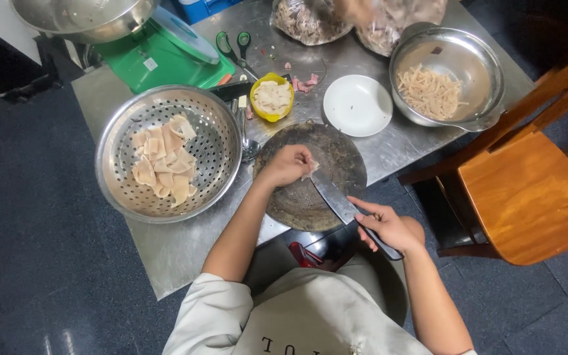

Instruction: Slicing thin pieces of food into narrow strips using a large knife on a wooden cutting board in a commercial kitchen setting.

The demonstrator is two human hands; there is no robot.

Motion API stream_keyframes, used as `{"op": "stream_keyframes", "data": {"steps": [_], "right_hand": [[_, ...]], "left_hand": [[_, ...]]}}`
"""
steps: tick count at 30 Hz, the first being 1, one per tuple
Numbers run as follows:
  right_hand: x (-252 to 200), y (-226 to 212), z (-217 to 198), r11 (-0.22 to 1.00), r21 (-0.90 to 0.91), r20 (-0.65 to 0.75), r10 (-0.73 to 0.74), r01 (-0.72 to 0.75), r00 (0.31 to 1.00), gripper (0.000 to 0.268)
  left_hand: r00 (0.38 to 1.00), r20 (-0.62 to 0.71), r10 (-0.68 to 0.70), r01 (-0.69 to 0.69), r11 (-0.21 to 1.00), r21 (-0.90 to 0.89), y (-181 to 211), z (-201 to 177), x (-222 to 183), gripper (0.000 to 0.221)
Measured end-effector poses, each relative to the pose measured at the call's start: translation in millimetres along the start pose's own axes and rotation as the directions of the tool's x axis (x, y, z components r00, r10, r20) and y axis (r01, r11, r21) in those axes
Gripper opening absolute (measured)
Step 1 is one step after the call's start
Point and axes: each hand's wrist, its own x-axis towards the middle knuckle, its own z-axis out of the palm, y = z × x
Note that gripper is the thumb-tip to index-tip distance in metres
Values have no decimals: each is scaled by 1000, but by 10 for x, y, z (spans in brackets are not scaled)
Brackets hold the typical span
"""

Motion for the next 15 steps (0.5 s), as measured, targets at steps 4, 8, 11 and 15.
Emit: {"op": "stream_keyframes", "data": {"steps": [4,8,11,15], "right_hand": [[-32,-15,-79,999,40,-13,-23,24,1000,52],[-90,-88,-228,994,72,-41,-78,80,996,52],[-173,-257,-515,980,24,-120,-195,199,974,54],[-326,-747,-852,890,-190,-292,-454,414,842,53]], "left_hand": [[996,-81,48,-53,997,-59,356,-117,-189,12],[976,-182,115,-121,992,-22,598,-264,-388,12],[922,-259,288,-232,946,227,352,-224,-348,12],[818,-130,560,-367,684,631,15,38,-378,7]]}}
